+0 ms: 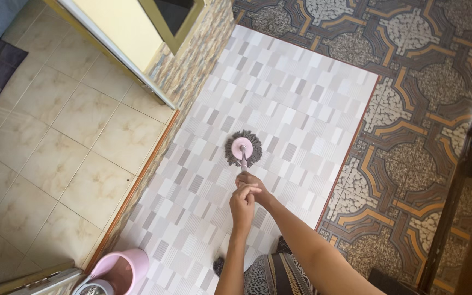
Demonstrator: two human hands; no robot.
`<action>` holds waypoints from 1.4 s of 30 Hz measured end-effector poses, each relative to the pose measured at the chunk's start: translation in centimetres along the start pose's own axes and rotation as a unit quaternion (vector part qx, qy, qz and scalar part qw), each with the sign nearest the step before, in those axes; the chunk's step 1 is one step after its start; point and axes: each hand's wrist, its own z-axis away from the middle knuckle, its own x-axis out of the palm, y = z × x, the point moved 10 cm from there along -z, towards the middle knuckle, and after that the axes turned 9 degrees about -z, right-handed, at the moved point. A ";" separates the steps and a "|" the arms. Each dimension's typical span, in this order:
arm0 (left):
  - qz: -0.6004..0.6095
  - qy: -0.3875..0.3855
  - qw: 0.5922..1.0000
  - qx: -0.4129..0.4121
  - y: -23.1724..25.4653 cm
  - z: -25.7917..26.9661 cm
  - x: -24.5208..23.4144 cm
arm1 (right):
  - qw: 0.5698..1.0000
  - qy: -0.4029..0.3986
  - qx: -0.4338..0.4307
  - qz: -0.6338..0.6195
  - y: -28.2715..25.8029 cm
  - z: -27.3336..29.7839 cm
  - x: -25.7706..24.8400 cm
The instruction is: The person mops a tiled floor using a pink spin mop, moving it back and forth across the surface. The person dips the mop into a pink bucket with a wringer to clean it and continues mopping different sections of the floor.
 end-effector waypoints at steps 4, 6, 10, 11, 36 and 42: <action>0.025 -0.001 0.998 -0.050 -0.8 1.7 -0.6 | 0.995 -0.011 -0.092 0.032 -0.3 2.6 1.0; 0.038 0.003 0.995 -0.089 -1.8 2.7 -1.1 | 0.991 -0.030 -0.097 0.087 0.9 3.8 2.4; 0.092 0.009 0.982 -0.166 -5.3 4.1 -2.7 | 0.991 -0.047 0.085 0.092 4.3 5.5 4.8; 0.105 0.011 0.977 -0.186 -6.4 4.3 -3.1 | 0.986 -0.042 0.107 0.119 4.0 5.7 5.5; -0.075 0.191 0.973 -0.105 -18.8 9.3 -35.0 | 0.972 -0.184 -0.110 -0.095 -11.9 -5.2 41.8; -0.047 0.209 0.962 -0.172 -19.2 10.8 -38.1 | 0.980 -0.171 -0.059 0.077 -13.2 -2.6 43.0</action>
